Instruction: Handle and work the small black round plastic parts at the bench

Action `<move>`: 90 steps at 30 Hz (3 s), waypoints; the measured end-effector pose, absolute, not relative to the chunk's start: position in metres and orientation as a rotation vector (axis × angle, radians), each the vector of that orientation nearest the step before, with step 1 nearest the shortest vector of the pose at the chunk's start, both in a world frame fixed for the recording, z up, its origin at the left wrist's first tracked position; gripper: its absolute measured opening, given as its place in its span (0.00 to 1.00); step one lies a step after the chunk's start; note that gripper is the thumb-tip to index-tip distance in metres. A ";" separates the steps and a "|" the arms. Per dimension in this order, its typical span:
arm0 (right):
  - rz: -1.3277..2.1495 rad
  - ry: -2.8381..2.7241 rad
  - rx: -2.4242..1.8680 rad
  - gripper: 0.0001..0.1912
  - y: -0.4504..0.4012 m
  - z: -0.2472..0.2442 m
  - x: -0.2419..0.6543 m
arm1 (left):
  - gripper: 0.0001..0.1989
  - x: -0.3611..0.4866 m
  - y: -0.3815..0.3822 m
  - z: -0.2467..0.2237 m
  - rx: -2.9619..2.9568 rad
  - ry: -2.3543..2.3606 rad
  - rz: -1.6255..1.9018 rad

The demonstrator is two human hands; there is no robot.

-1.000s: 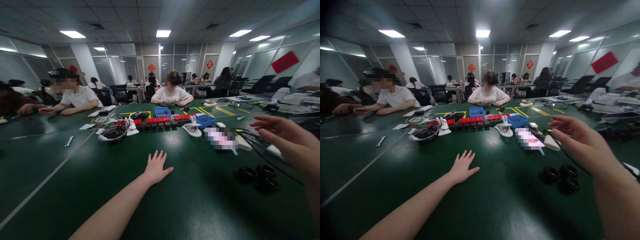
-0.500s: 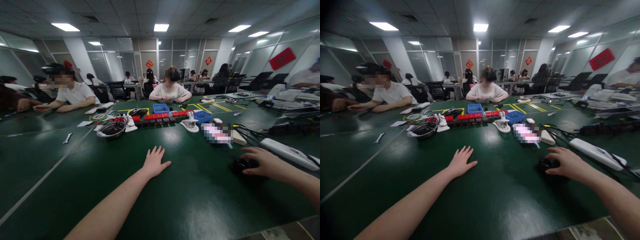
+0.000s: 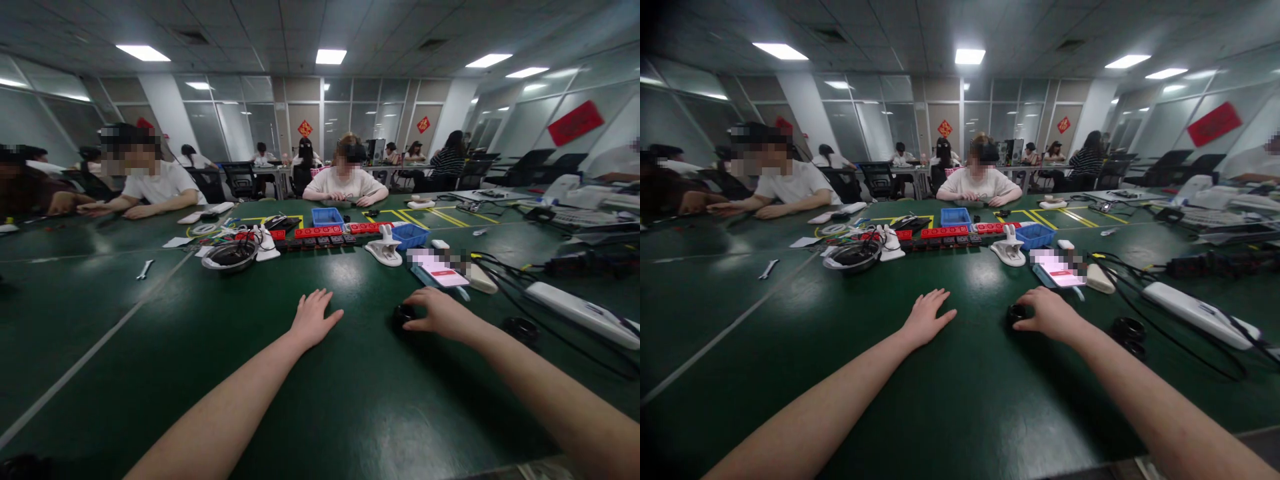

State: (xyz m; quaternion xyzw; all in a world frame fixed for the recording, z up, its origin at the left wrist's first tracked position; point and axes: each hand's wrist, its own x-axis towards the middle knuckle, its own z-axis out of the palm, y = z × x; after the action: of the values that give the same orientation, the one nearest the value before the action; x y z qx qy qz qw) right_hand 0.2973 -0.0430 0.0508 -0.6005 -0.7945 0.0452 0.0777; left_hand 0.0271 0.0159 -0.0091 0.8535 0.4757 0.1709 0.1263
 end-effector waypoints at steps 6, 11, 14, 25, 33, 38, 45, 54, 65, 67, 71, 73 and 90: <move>0.126 -2.406 -1.619 0.21 0.010 0.038 0.216 | 0.20 0.019 0.021 -0.001 2.267 1.335 0.967; 0.167 -2.481 -1.430 0.22 0.026 0.036 0.182 | 0.19 0.010 0.032 -0.001 2.118 1.307 1.134; 0.282 -2.480 -1.338 0.27 0.029 0.028 0.184 | 0.19 0.007 0.040 -0.004 2.054 1.273 1.132; 0.687 -2.312 -1.187 0.28 0.036 -0.004 0.194 | 0.21 0.001 0.040 0.006 2.190 1.025 0.893; 0.679 -2.310 -1.200 0.18 0.035 -0.003 0.190 | 0.21 0.005 0.036 0.010 2.174 1.003 0.872; 0.702 -2.341 -1.165 0.17 0.035 0.000 0.191 | 0.20 0.004 0.039 0.007 2.156 0.909 0.887; 0.705 -2.295 -1.219 0.17 0.035 -0.001 0.190 | 0.19 0.007 0.041 0.006 2.131 0.916 0.864; 0.624 -2.192 -1.370 0.15 0.032 -0.005 0.184 | 0.21 0.013 0.037 0.004 2.135 1.064 0.890; 0.173 -2.127 -1.647 0.11 0.027 -0.012 0.172 | 0.18 0.033 0.018 0.004 2.232 1.518 1.006; 0.113 -2.109 -1.697 0.10 0.024 -0.010 0.169 | 0.18 0.034 0.018 0.004 2.240 1.541 1.007; 0.093 -2.095 -1.704 0.10 0.021 -0.008 0.166 | 0.17 0.031 0.024 0.002 2.239 1.447 1.014; 0.230 -2.136 -1.569 0.15 0.023 -0.007 0.170 | 0.17 0.027 0.029 0.001 2.229 1.317 1.006; 0.985 -2.242 -1.083 0.16 0.036 0.000 0.196 | 0.23 0.013 0.034 0.006 2.166 0.997 0.850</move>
State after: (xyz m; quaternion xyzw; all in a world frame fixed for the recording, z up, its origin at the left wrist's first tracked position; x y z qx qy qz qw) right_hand 0.1961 0.0357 0.0005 -0.3936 -0.8149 0.3581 0.2299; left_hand 0.0128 0.0343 0.0060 0.8162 0.3755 0.3202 0.3003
